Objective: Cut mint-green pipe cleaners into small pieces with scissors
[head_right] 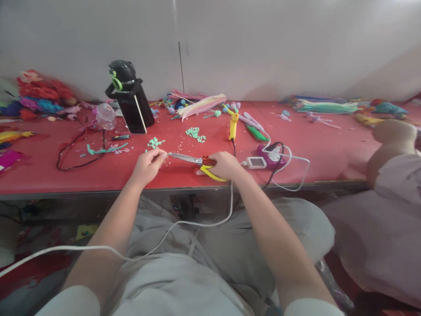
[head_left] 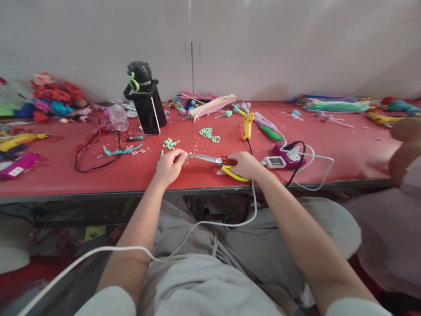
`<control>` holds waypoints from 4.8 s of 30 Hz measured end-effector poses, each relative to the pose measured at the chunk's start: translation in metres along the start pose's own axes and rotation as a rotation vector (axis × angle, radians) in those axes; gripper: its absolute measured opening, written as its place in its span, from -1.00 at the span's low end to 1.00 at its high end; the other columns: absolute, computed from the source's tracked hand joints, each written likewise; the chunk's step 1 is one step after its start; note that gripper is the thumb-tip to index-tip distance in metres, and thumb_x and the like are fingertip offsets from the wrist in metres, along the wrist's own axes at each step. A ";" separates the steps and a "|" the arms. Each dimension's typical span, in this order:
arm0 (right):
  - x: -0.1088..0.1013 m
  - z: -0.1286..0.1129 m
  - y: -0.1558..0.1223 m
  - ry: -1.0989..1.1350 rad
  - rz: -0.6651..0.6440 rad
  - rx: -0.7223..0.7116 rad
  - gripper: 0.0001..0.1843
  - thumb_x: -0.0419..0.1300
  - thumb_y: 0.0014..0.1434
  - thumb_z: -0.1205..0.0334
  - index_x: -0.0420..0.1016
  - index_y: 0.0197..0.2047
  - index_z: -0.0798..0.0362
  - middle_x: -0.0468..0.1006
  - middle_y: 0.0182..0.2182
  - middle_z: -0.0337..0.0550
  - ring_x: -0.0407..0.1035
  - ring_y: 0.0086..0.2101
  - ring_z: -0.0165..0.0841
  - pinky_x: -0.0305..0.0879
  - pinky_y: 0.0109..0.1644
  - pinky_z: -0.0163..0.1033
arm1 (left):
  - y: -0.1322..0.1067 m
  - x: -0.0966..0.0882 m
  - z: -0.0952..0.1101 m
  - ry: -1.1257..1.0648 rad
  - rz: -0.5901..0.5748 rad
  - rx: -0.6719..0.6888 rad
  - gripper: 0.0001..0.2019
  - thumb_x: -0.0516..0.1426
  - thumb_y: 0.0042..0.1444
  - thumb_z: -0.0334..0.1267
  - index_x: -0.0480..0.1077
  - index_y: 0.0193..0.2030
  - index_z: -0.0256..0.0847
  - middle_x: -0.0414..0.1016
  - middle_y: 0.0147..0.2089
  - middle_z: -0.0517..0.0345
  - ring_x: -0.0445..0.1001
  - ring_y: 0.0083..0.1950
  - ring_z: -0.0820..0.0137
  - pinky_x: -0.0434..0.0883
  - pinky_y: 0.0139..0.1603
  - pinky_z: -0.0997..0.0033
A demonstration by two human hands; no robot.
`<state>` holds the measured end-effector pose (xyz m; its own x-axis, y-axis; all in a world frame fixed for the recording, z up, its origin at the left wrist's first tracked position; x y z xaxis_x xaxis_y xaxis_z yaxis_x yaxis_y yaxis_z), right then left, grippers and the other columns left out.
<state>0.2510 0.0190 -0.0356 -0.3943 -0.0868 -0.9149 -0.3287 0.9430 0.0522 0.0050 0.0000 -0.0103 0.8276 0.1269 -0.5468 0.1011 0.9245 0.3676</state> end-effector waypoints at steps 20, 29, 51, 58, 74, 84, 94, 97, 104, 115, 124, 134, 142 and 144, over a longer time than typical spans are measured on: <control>0.000 -0.001 0.000 0.014 -0.027 0.000 -0.30 0.30 -0.08 -0.52 0.25 -0.54 -0.02 0.36 -0.54 -0.23 0.17 -0.47 -0.38 -0.02 -0.38 -0.19 | 0.000 -0.001 0.000 0.023 0.013 0.009 -0.76 0.11 0.28 -0.10 0.45 -0.32 -0.18 0.41 -0.47 0.22 0.35 -0.40 0.40 0.28 -0.32 0.39; -0.004 -0.002 -0.004 0.014 0.002 0.001 -0.28 0.28 -0.07 -0.56 0.30 -0.53 -0.02 0.35 -0.56 -0.23 0.17 -0.49 -0.38 -0.04 -0.39 -0.20 | 0.000 -0.002 -0.002 0.026 0.013 0.016 -0.75 0.10 0.28 -0.09 0.44 -0.33 -0.18 0.41 -0.47 0.22 0.34 -0.40 0.40 0.27 -0.32 0.37; -0.002 -0.001 -0.002 -0.004 -0.006 -0.002 -0.25 0.23 -0.06 -0.59 0.21 -0.55 -0.02 0.33 -0.56 -0.22 0.16 -0.48 -0.37 -0.04 -0.39 -0.19 | 0.000 0.000 -0.003 0.025 0.000 0.004 -0.76 0.10 0.28 -0.09 0.42 -0.34 -0.17 0.38 -0.49 0.23 0.32 -0.41 0.39 0.24 -0.33 0.36; -0.002 -0.001 -0.004 0.024 -0.018 -0.012 -0.26 0.25 -0.07 -0.59 0.24 -0.53 -0.01 0.33 -0.55 -0.23 0.17 -0.48 -0.38 -0.05 -0.38 -0.19 | 0.001 0.002 -0.006 -0.005 -0.016 -0.021 -0.75 0.09 0.26 -0.10 0.39 -0.37 -0.17 0.35 -0.50 0.23 0.29 -0.43 0.40 0.24 -0.35 0.35; 0.001 0.001 0.000 0.005 -0.039 0.003 -0.30 0.30 -0.08 -0.53 0.32 -0.53 -0.02 0.38 -0.54 -0.21 0.20 -0.47 -0.35 -0.03 -0.38 -0.18 | 0.000 0.002 -0.003 0.023 -0.011 0.010 -0.73 0.08 0.29 -0.08 0.40 -0.36 -0.17 0.36 -0.49 0.22 0.32 -0.41 0.39 0.25 -0.34 0.35; -0.003 -0.001 -0.004 0.028 -0.002 0.001 -0.25 0.25 -0.06 -0.59 0.23 -0.54 -0.02 0.28 -0.56 -0.25 0.12 -0.48 -0.38 -0.06 -0.38 -0.18 | -0.001 0.002 -0.005 0.016 -0.014 -0.012 -0.72 0.06 0.32 -0.08 0.38 -0.36 -0.17 0.35 -0.49 0.22 0.31 -0.42 0.39 0.25 -0.34 0.35; 0.000 -0.001 -0.002 0.007 -0.031 -0.013 -0.29 0.28 -0.06 -0.54 0.33 -0.53 0.00 0.35 -0.55 -0.23 0.17 -0.48 -0.38 -0.04 -0.38 -0.20 | 0.000 0.002 -0.004 0.020 -0.018 -0.011 -0.71 0.06 0.31 -0.05 0.40 -0.33 -0.18 0.36 -0.47 0.21 0.33 -0.39 0.38 0.26 -0.32 0.36; 0.000 0.000 -0.001 0.010 -0.019 -0.014 -0.29 0.28 -0.07 -0.54 0.30 -0.54 -0.01 0.35 -0.55 -0.23 0.16 -0.49 -0.38 -0.05 -0.38 -0.19 | -0.001 0.002 -0.005 0.020 -0.017 -0.009 -0.71 0.06 0.31 -0.04 0.40 -0.33 -0.18 0.37 -0.46 0.21 0.34 -0.39 0.38 0.27 -0.31 0.36; 0.002 0.004 0.001 0.012 -0.019 0.009 -0.28 0.29 -0.10 -0.56 0.29 -0.55 -0.01 0.32 -0.56 -0.24 0.16 -0.48 -0.38 -0.08 -0.37 -0.18 | 0.000 0.003 -0.004 0.024 -0.020 -0.014 -0.72 0.06 0.31 -0.07 0.41 -0.33 -0.18 0.38 -0.48 0.21 0.33 -0.41 0.38 0.25 -0.34 0.36; -0.003 0.001 -0.005 0.056 0.012 -0.015 -0.29 0.28 -0.08 -0.54 0.25 -0.53 -0.01 0.25 -0.57 -0.28 0.10 -0.49 -0.40 -0.10 -0.38 -0.19 | 0.000 0.003 -0.004 0.030 -0.018 -0.001 -0.71 0.04 0.33 -0.05 0.40 -0.32 -0.18 0.40 -0.46 0.20 0.36 -0.38 0.37 0.27 -0.31 0.36; -0.002 0.001 -0.002 0.038 -0.004 -0.032 -0.27 0.28 -0.08 -0.54 0.20 -0.55 -0.02 0.23 -0.58 -0.29 0.07 -0.51 -0.42 -0.08 -0.40 -0.19 | 0.000 0.003 -0.003 0.034 -0.019 -0.023 -0.71 0.04 0.33 -0.05 0.40 -0.32 -0.17 0.39 -0.46 0.20 0.35 -0.38 0.36 0.27 -0.31 0.35; 0.001 0.004 0.002 0.029 0.001 -0.016 -0.28 0.27 -0.08 -0.55 0.23 -0.56 -0.02 0.25 -0.59 -0.27 0.10 -0.50 -0.39 -0.08 -0.39 -0.17 | 0.000 0.002 -0.002 0.046 -0.021 -0.011 -0.70 0.04 0.33 -0.05 0.39 -0.32 -0.17 0.41 -0.46 0.19 0.38 -0.37 0.36 0.29 -0.30 0.35; -0.003 -0.001 -0.003 0.017 0.006 -0.014 -0.30 0.25 -0.04 -0.53 0.26 -0.53 -0.02 0.24 -0.58 -0.27 0.12 -0.50 -0.38 -0.10 -0.38 -0.17 | 0.000 0.003 -0.004 0.028 -0.030 -0.018 -0.71 0.02 0.34 -0.08 0.35 -0.35 -0.16 0.42 -0.44 0.18 0.39 -0.35 0.36 0.30 -0.26 0.34; -0.003 -0.001 -0.004 0.006 0.002 -0.007 -0.31 0.26 -0.04 -0.53 0.27 -0.52 -0.02 0.26 -0.58 -0.26 0.14 -0.50 -0.38 -0.08 -0.38 -0.18 | 0.001 0.004 -0.003 0.027 -0.034 -0.014 -0.71 0.01 0.35 -0.08 0.34 -0.36 -0.16 0.43 -0.43 0.18 0.40 -0.35 0.35 0.31 -0.24 0.33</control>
<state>0.2524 0.0152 -0.0324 -0.4000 -0.0872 -0.9124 -0.3342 0.9408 0.0566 0.0064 0.0023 -0.0145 0.8086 0.1051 -0.5789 0.1208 0.9333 0.3382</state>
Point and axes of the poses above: each hand's wrist, its own y-axis towards the middle knuckle, its own x-axis out of the palm, z = x × y, the point moved 9 cm from there along y, towards the middle knuckle
